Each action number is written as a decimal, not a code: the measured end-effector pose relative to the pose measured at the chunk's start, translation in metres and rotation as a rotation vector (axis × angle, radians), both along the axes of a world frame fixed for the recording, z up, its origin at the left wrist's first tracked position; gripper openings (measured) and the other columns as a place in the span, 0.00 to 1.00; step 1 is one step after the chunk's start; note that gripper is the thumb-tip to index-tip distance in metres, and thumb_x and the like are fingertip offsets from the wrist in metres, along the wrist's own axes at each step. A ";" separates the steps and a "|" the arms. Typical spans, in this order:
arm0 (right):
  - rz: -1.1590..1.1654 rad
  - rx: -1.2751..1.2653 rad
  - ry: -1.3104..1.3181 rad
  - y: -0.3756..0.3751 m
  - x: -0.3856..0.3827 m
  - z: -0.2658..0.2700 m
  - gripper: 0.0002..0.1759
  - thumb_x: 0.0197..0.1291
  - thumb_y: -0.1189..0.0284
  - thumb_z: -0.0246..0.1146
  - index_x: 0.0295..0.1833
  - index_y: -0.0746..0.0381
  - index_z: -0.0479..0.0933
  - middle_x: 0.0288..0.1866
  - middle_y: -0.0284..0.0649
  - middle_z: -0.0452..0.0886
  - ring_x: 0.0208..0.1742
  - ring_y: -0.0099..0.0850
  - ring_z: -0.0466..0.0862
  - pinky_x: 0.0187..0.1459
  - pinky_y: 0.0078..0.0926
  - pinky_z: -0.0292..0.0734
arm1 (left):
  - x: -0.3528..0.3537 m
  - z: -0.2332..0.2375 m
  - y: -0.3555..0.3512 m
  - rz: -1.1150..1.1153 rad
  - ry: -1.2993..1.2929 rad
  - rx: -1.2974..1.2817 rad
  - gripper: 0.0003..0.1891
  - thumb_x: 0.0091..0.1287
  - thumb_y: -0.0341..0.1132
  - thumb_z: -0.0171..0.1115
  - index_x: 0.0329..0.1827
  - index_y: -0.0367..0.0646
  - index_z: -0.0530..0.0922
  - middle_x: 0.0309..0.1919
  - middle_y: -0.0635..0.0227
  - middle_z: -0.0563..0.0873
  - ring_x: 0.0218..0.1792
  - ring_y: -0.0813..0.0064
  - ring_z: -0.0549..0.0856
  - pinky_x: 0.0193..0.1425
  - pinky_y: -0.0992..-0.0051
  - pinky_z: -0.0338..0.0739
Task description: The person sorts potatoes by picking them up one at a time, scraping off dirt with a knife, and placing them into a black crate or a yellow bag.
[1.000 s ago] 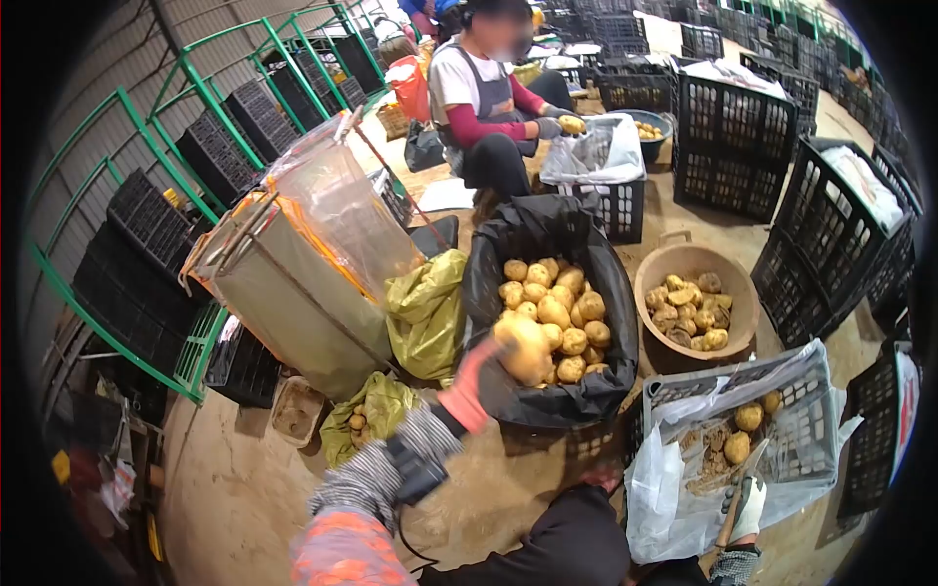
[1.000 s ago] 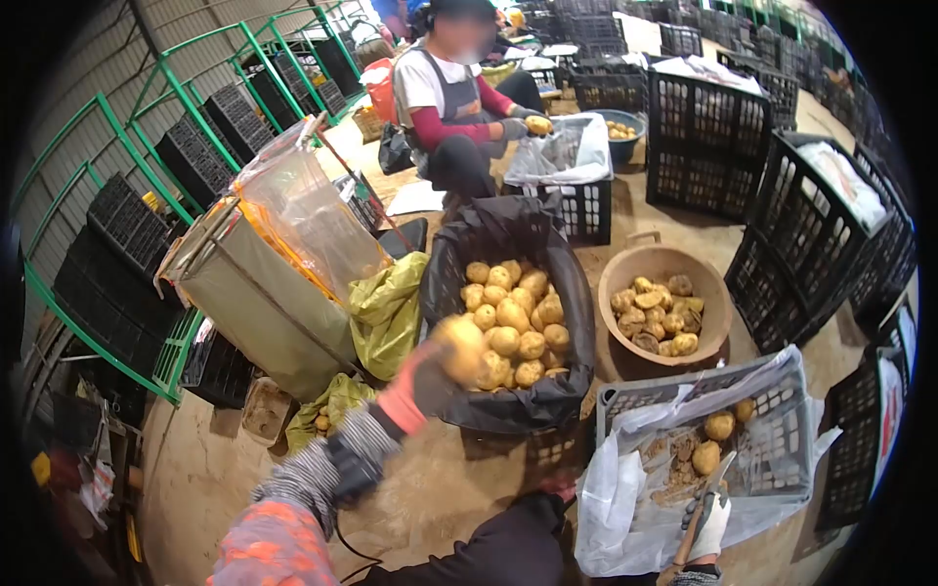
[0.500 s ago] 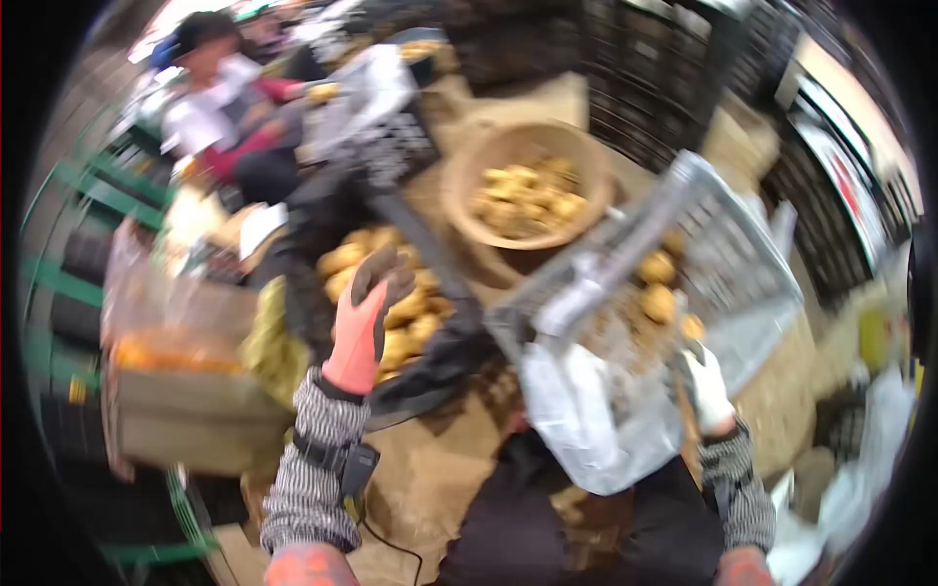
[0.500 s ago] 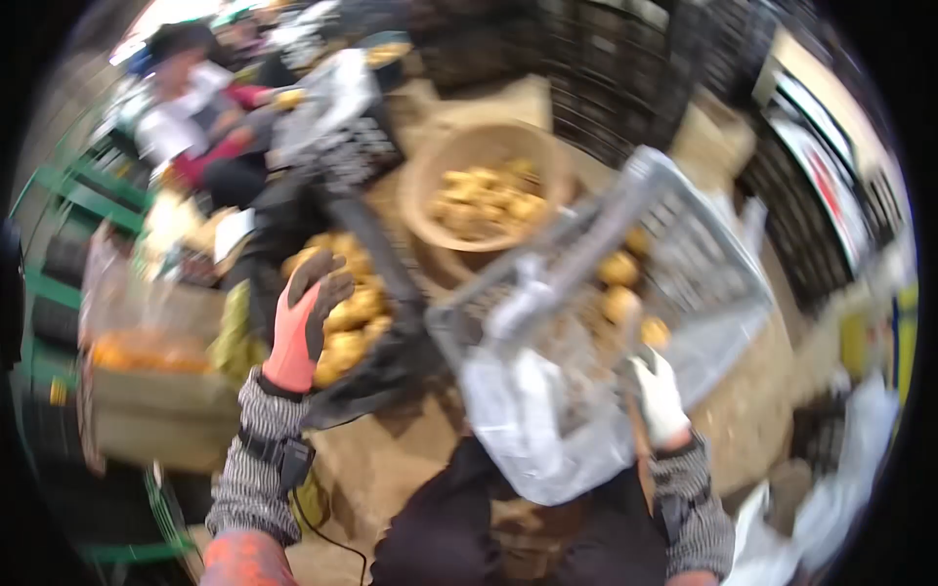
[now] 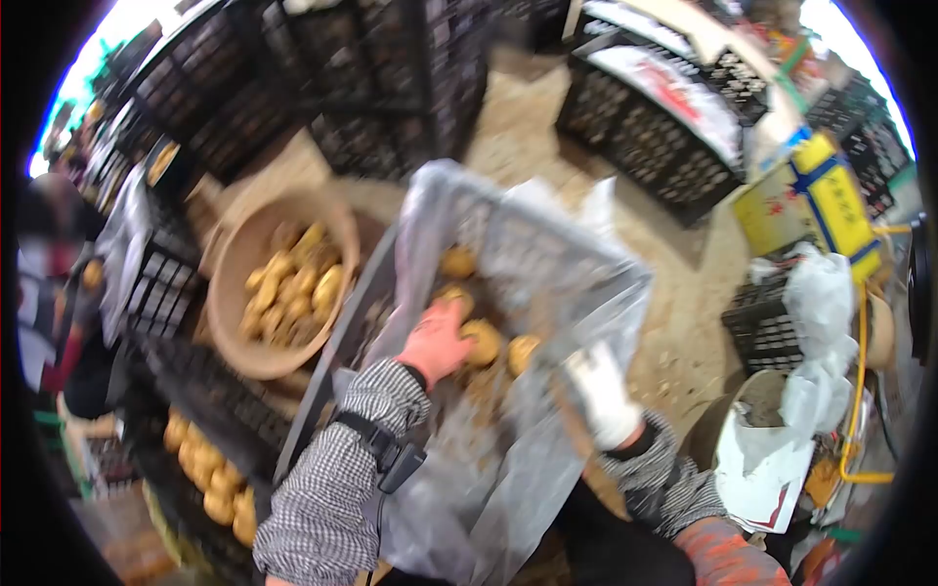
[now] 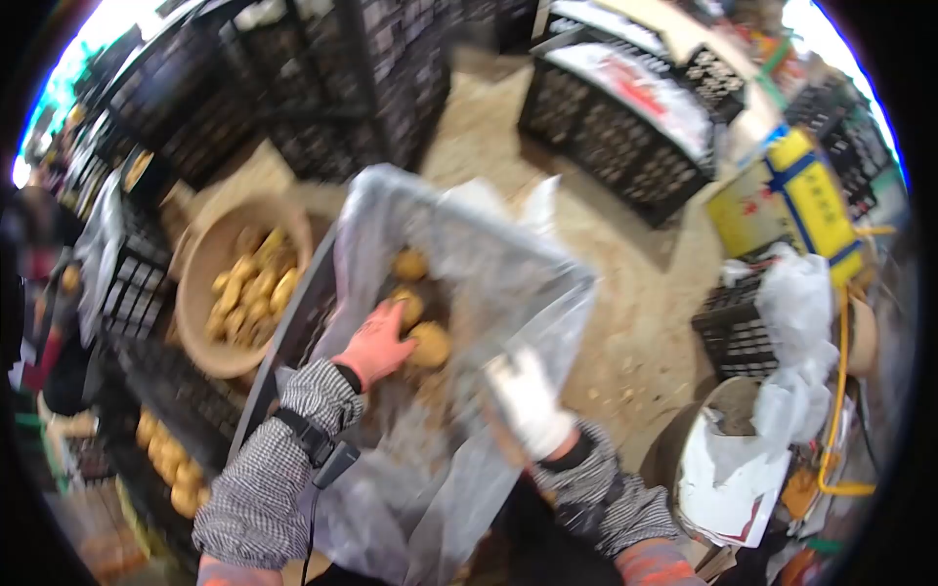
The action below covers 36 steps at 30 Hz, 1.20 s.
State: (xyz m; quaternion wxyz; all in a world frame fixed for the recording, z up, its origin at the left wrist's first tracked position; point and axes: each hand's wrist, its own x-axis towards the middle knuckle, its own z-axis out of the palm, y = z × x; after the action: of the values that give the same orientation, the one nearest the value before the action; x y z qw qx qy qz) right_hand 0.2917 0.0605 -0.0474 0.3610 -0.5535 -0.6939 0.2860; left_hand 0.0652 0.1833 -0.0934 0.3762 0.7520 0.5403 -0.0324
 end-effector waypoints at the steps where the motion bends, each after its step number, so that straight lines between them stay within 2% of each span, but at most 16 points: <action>1: -0.040 -0.066 -0.058 0.000 -0.009 0.014 0.23 0.66 0.67 0.56 0.63 0.66 0.69 0.51 0.49 0.78 0.51 0.45 0.78 0.55 0.38 0.73 | 0.008 -0.034 0.012 0.086 -0.019 0.099 0.42 0.61 0.48 0.61 0.74 0.39 0.54 0.70 0.38 0.58 0.72 0.46 0.60 0.75 0.63 0.57; 2: -0.082 -0.420 0.175 0.003 -0.015 0.036 0.26 0.63 0.65 0.59 0.64 0.68 0.69 0.49 0.52 0.80 0.49 0.45 0.80 0.54 0.37 0.74 | 0.016 -0.052 0.024 0.165 0.001 0.084 0.45 0.58 0.51 0.63 0.75 0.43 0.53 0.72 0.41 0.57 0.71 0.47 0.60 0.73 0.60 0.58; 5: -0.022 -0.792 0.602 0.013 -0.014 0.045 0.24 0.65 0.67 0.56 0.61 0.70 0.69 0.39 0.45 0.81 0.38 0.30 0.80 0.43 0.30 0.77 | 0.031 -0.073 0.035 0.258 0.148 -0.025 0.49 0.55 0.51 0.68 0.76 0.45 0.51 0.72 0.40 0.56 0.68 0.48 0.68 0.71 0.63 0.63; 9: 0.081 -0.393 0.357 0.019 -0.017 0.047 0.24 0.65 0.63 0.55 0.59 0.70 0.70 0.34 0.42 0.79 0.32 0.24 0.78 0.36 0.26 0.75 | 0.009 -0.097 0.033 0.314 -0.007 -0.079 0.52 0.52 0.47 0.71 0.76 0.43 0.50 0.67 0.41 0.65 0.65 0.52 0.71 0.68 0.64 0.67; 10: 0.047 -0.706 0.543 0.014 -0.012 0.061 0.27 0.65 0.63 0.56 0.63 0.71 0.68 0.36 0.43 0.81 0.35 0.28 0.80 0.39 0.28 0.76 | -0.006 -0.114 0.033 0.394 -0.357 -0.236 0.50 0.52 0.42 0.72 0.76 0.42 0.51 0.61 0.48 0.74 0.63 0.57 0.75 0.66 0.67 0.70; 11: 0.028 -0.577 0.297 0.007 -0.009 0.031 0.19 0.68 0.70 0.53 0.61 0.68 0.68 0.40 0.40 0.82 0.34 0.22 0.80 0.36 0.26 0.77 | -0.007 -0.077 0.021 0.500 -0.573 -0.323 0.45 0.56 0.35 0.71 0.75 0.41 0.53 0.58 0.55 0.78 0.59 0.64 0.78 0.62 0.69 0.72; 12: 0.008 -0.653 0.468 0.008 -0.012 0.047 0.22 0.68 0.70 0.54 0.64 0.68 0.66 0.44 0.42 0.82 0.37 0.23 0.82 0.36 0.26 0.79 | -0.019 -0.077 0.015 0.569 -0.868 -0.562 0.38 0.61 0.31 0.67 0.73 0.42 0.57 0.58 0.62 0.78 0.56 0.69 0.79 0.60 0.71 0.74; 13: 0.013 -0.664 0.651 0.008 -0.015 0.056 0.24 0.67 0.71 0.54 0.66 0.68 0.65 0.47 0.42 0.82 0.37 0.24 0.82 0.36 0.25 0.79 | -0.018 0.007 -0.002 0.608 -1.078 -0.825 0.34 0.64 0.32 0.65 0.72 0.44 0.58 0.58 0.64 0.77 0.56 0.71 0.78 0.60 0.70 0.75; 15: -0.047 -0.671 0.558 0.002 -0.011 0.034 0.24 0.68 0.70 0.52 0.67 0.68 0.63 0.47 0.41 0.82 0.37 0.24 0.81 0.37 0.24 0.78 | -0.033 0.041 -0.030 0.444 -1.163 -0.754 0.33 0.67 0.34 0.62 0.73 0.47 0.56 0.62 0.66 0.72 0.61 0.72 0.75 0.62 0.69 0.74; 17: 0.045 -0.764 1.008 0.003 -0.019 0.040 0.25 0.67 0.59 0.59 0.59 0.67 0.66 0.45 0.43 0.78 0.32 0.27 0.78 0.29 0.23 0.72 | -0.042 0.071 -0.064 0.436 -1.373 -0.702 0.39 0.63 0.37 0.65 0.74 0.45 0.54 0.67 0.61 0.68 0.65 0.64 0.72 0.65 0.62 0.72; 21: 0.096 -0.969 0.965 -0.018 -0.038 0.049 0.21 0.68 0.58 0.59 0.52 0.66 0.70 0.40 0.39 0.79 0.29 0.25 0.78 0.29 0.23 0.73 | -0.063 0.102 -0.130 0.576 -1.382 -0.692 0.47 0.57 0.39 0.71 0.76 0.44 0.51 0.69 0.61 0.65 0.68 0.63 0.69 0.69 0.62 0.67; 23: 0.332 -0.984 0.923 -0.033 -0.051 0.058 0.21 0.66 0.56 0.59 0.46 0.66 0.73 0.37 0.37 0.78 0.31 0.22 0.77 0.31 0.19 0.73 | -0.059 0.103 -0.157 0.663 -1.349 -0.586 0.47 0.56 0.38 0.71 0.75 0.44 0.52 0.68 0.61 0.65 0.68 0.64 0.69 0.70 0.62 0.65; 24: 0.235 -1.077 0.841 -0.037 -0.059 0.065 0.20 0.67 0.57 0.57 0.44 0.65 0.73 0.33 0.35 0.78 0.29 0.20 0.77 0.30 0.18 0.72 | -0.058 0.096 -0.168 0.682 -1.309 -0.530 0.46 0.54 0.36 0.72 0.74 0.45 0.53 0.67 0.62 0.66 0.67 0.66 0.69 0.68 0.64 0.67; 27: 0.288 -1.065 0.688 -0.039 -0.066 0.057 0.19 0.67 0.58 0.55 0.46 0.65 0.73 0.32 0.33 0.78 0.27 0.19 0.76 0.30 0.18 0.72 | -0.054 0.085 -0.183 0.744 -1.336 -0.553 0.43 0.52 0.24 0.68 0.73 0.45 0.57 0.66 0.66 0.67 0.66 0.73 0.69 0.69 0.71 0.65; 32: 0.300 -1.068 0.651 -0.037 -0.074 0.055 0.19 0.67 0.60 0.51 0.50 0.66 0.71 0.28 0.33 0.77 0.28 0.19 0.76 0.30 0.20 0.73 | -0.055 0.085 -0.182 0.703 -1.355 -0.469 0.43 0.52 0.22 0.65 0.73 0.45 0.57 0.63 0.67 0.69 0.63 0.75 0.71 0.64 0.74 0.68; 36: 0.537 -0.973 0.367 -0.036 -0.073 0.051 0.22 0.67 0.61 0.52 0.57 0.67 0.70 0.27 0.35 0.78 0.26 0.21 0.76 0.29 0.20 0.72 | -0.058 0.098 -0.182 0.787 -1.186 -0.693 0.41 0.53 0.19 0.64 0.72 0.46 0.58 0.61 0.68 0.71 0.58 0.77 0.74 0.58 0.78 0.72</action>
State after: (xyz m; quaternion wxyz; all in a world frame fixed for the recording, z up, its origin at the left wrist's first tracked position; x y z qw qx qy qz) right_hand 0.2182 0.0247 0.0037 0.0945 -0.4017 -0.5250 0.7444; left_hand 0.0070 0.0017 0.0045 0.7981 0.2372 0.4351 0.3428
